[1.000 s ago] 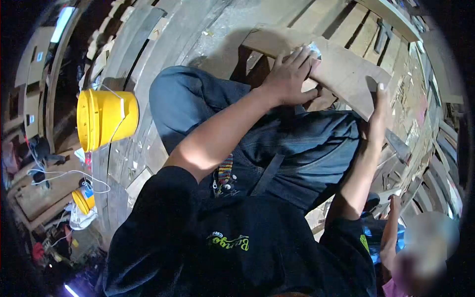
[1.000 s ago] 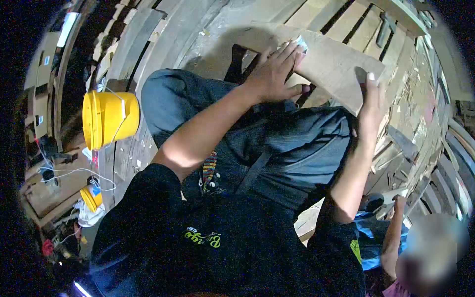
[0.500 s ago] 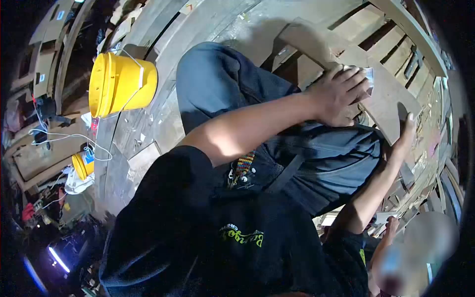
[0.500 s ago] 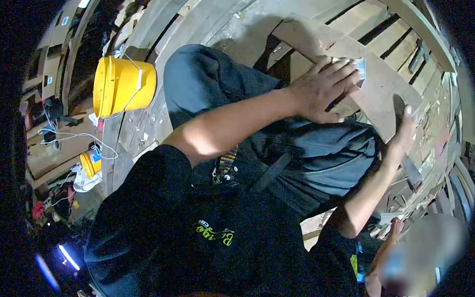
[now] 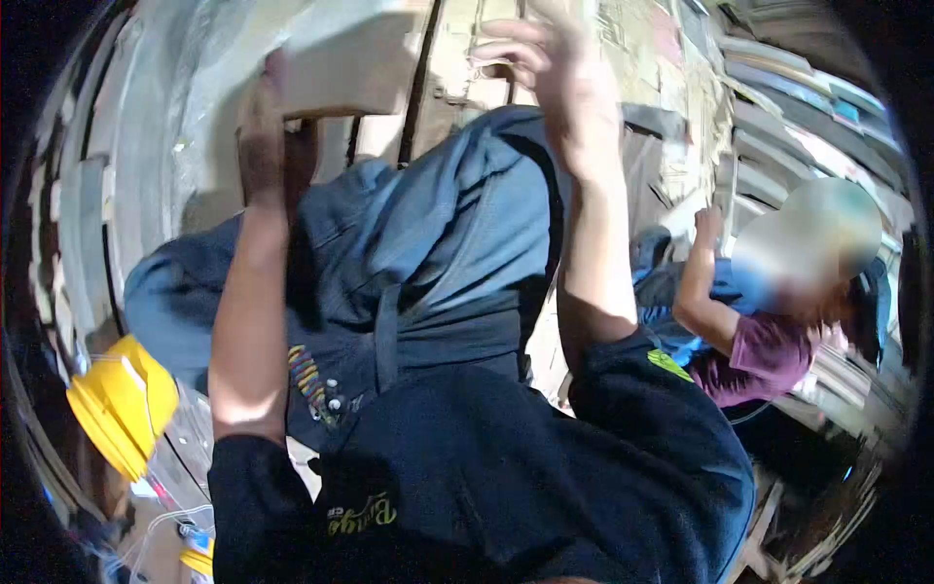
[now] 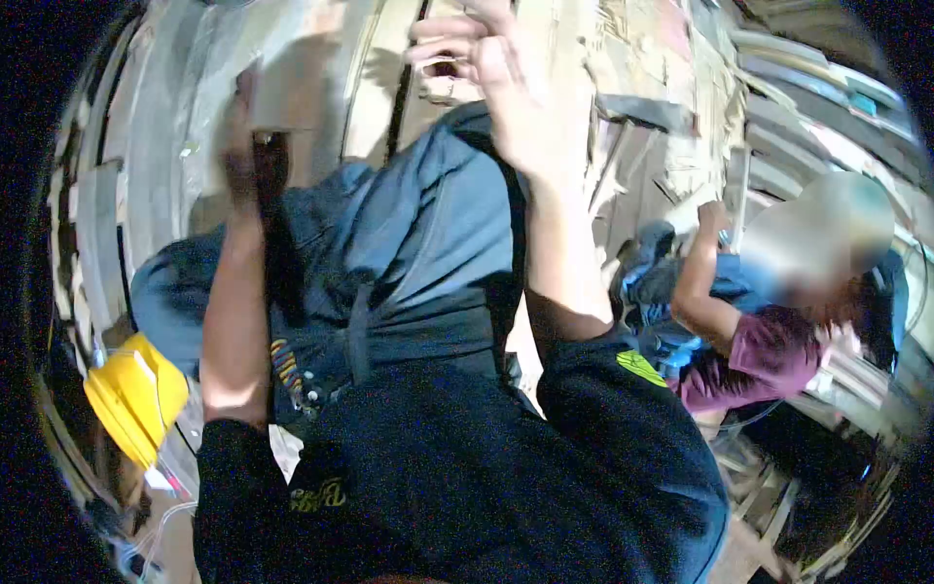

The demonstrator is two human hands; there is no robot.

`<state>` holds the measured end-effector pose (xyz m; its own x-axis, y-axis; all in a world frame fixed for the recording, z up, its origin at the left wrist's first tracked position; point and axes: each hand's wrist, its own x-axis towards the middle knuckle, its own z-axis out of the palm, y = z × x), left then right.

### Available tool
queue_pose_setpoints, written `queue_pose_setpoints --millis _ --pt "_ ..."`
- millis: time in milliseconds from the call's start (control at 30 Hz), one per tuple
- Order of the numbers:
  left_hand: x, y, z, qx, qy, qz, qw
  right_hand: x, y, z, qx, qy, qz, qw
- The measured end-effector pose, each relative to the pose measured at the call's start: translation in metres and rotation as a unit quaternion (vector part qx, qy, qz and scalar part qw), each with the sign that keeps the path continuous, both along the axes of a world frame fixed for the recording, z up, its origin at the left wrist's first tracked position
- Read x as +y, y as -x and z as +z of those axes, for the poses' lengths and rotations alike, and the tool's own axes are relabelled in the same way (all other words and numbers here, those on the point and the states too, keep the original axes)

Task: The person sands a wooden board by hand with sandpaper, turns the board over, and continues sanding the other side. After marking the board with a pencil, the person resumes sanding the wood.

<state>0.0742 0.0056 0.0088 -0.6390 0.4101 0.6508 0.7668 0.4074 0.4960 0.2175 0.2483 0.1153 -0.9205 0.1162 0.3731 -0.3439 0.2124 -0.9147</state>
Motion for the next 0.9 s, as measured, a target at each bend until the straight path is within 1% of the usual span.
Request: queue_pose_setpoints --millis 33,67,100,133,167,200,233,267,300,333,367,400,433,467,500,533,600,633,700,733,800,833,867,900 --pt "0.001 0.002 0.006 -0.008 0.006 -0.003 1.0 0.007 -0.016 0.006 -0.011 0.085 -0.12 0.989" --pt "0.001 0.004 0.008 -0.011 0.013 0.0 1.0 0.027 -0.037 0.007 0.03 0.121 -0.154 0.98" --pt "0.0 0.009 0.006 -0.013 0.019 0.002 1.0 0.052 -0.06 -0.01 0.04 0.166 -0.279 0.945" --pt "-0.001 0.01 0.006 -0.012 0.024 0.003 1.0 0.084 -0.091 -0.035 0.001 0.177 -0.365 0.914" --pt "-0.003 0.012 0.002 -0.013 0.026 0.003 1.0 0.105 -0.116 -0.063 -0.041 0.163 -0.438 0.883" --pt "-0.003 0.015 0.0 -0.015 0.03 0.002 0.999 0.139 -0.157 -0.115 -0.103 0.094 -0.481 0.865" --pt "-0.003 0.014 0.001 -0.012 0.03 -0.002 0.999 0.143 -0.186 -0.144 -0.254 0.06 -0.547 0.795" --pt "-0.002 0.015 0.002 -0.011 0.032 -0.002 0.999 0.157 -0.227 -0.188 -0.368 0.023 -0.529 0.764" --pt "-0.002 0.015 0.003 -0.01 0.034 -0.004 0.999 0.152 -0.266 -0.221 -0.435 -0.167 -0.517 0.718" --pt "-0.001 0.015 0.004 -0.007 0.034 -0.004 0.999 0.136 -0.294 -0.244 -0.483 -0.246 -0.516 0.663" --pt "-0.001 0.012 0.007 -0.002 0.036 -0.008 0.999 0.134 -0.331 -0.284 -0.573 -0.189 -0.53 0.596" --pt "0.0 0.009 0.008 0.0 0.037 -0.011 0.999 0.141 -0.396 -0.347 -0.51 -0.19 -0.508 0.668" --pt "0.001 0.01 0.008 0.001 0.039 -0.012 0.999 0.119 -0.393 -0.331 -0.637 -0.106 -0.504 0.573" --pt "0.001 0.012 0.008 0.001 0.042 -0.012 0.999 0.104 -0.408 -0.347 -0.646 -0.041 -0.522 0.556" --pt "0.002 0.011 0.008 0.003 0.046 -0.014 0.999 0.078 -0.395 -0.324 -0.67 -0.121 -0.437 0.587" --pt "0.003 0.011 0.008 0.003 0.05 -0.015 0.999 0.067 -0.387 -0.323 -0.724 -0.095 -0.466 0.5" --pt "0.004 0.011 0.005 0.005 0.054 -0.018 0.998 0.049 -0.395 -0.333 -0.696 -0.171 -0.47 0.515" --pt "0.005 0.012 0.003 0.006 0.057 -0.019 0.998 0.041 -0.392 -0.325 -0.697 -0.168 -0.471 0.514" --pt "0.006 0.013 0.0 0.015 0.054 -0.023 0.998 0.029 -0.387 -0.309 -0.743 -0.239 -0.416 0.467" --pt "0.006 0.013 0.001 0.021 0.054 -0.024 0.998 0.031 -0.396 -0.317 -0.742 -0.238 -0.415 0.469" --pt "0.005 0.008 0.012 0.024 0.057 -0.03 0.998 0.038 -0.434 -0.351 -0.679 -0.111 -0.479 0.546" --pt "0.005 0.0 0.022 -0.002 0.1 -0.035 0.994 0.037 -0.418 -0.326 -0.712 -0.179 -0.419 0.534" --pt "0.005 -0.006 0.028 -0.03 0.143 -0.041 0.988 0.034 -0.418 -0.323 -0.713 -0.18 -0.418 0.533" --pt "0.006 -0.005 0.02 -0.031 0.142 -0.041 0.989 0.035 -0.432 -0.336 -0.668 -0.155 -0.463 0.561"
